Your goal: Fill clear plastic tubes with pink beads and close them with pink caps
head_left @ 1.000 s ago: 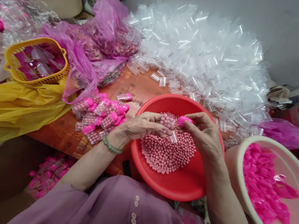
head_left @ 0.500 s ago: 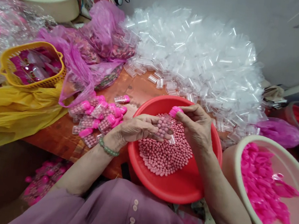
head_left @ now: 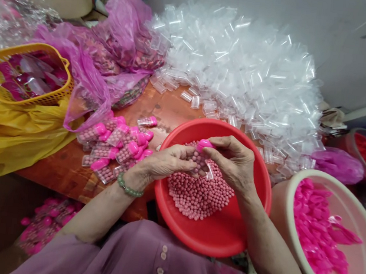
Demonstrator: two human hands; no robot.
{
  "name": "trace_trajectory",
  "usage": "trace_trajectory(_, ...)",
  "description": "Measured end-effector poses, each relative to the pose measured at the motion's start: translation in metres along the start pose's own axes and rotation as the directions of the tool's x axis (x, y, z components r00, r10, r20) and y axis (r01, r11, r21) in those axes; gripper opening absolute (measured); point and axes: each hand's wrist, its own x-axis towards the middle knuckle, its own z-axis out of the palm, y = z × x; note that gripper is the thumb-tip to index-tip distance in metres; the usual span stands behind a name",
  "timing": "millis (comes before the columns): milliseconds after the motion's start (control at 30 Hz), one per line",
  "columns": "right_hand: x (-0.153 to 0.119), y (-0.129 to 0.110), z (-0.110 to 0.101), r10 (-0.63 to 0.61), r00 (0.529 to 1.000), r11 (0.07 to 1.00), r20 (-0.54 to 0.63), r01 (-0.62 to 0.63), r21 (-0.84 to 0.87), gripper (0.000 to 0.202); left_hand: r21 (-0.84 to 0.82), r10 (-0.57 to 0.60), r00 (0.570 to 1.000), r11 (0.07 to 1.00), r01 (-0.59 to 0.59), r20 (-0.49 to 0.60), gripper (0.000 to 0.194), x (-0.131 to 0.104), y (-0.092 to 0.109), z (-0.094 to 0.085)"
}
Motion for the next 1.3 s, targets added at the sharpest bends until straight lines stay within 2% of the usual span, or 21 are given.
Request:
trace_trajectory(167,0.001,-0.006,-0.011,-0.092,0.995,0.986,0.048,0.098,-0.133,0.012,0.071,-0.017,0.999,0.997,0.019,-0.028,0.025,0.002,-0.001,0.003)
trace_trajectory(567,0.001,-0.016,-0.013,-0.086,0.988,0.934,0.131,0.126,-0.334,0.008,0.107,0.010,0.996,0.994,0.000,-0.091,0.020,0.006,-0.002,0.009)
trace_trajectory(800,-0.001,-0.012,-0.027,0.116,0.988,0.979,0.103,-0.097,-0.177,0.018,0.132,-0.041,0.990,0.989,0.059,-0.136,0.018,0.007,-0.006,0.005)
trace_trajectory(900,-0.002,-0.012,-0.027,0.123,0.990,0.977,0.066,-0.109,-0.183,0.018,0.120,-0.047,0.989,0.991,0.064,-0.140,0.016,0.007,-0.005,0.005)
trace_trajectory(1067,-0.002,-0.011,-0.019,0.127,0.992,0.988,-0.006,-0.127,-0.087,0.020,0.141,-0.027,0.993,0.989,0.044,-0.119,0.013,0.006,-0.003,0.005)
trace_trajectory(1300,-0.002,-0.011,-0.020,0.104,0.986,0.984,0.130,-0.083,-0.159,0.016,0.156,-0.024,0.991,0.987,0.045,-0.131,0.016,0.004,0.000,0.007)
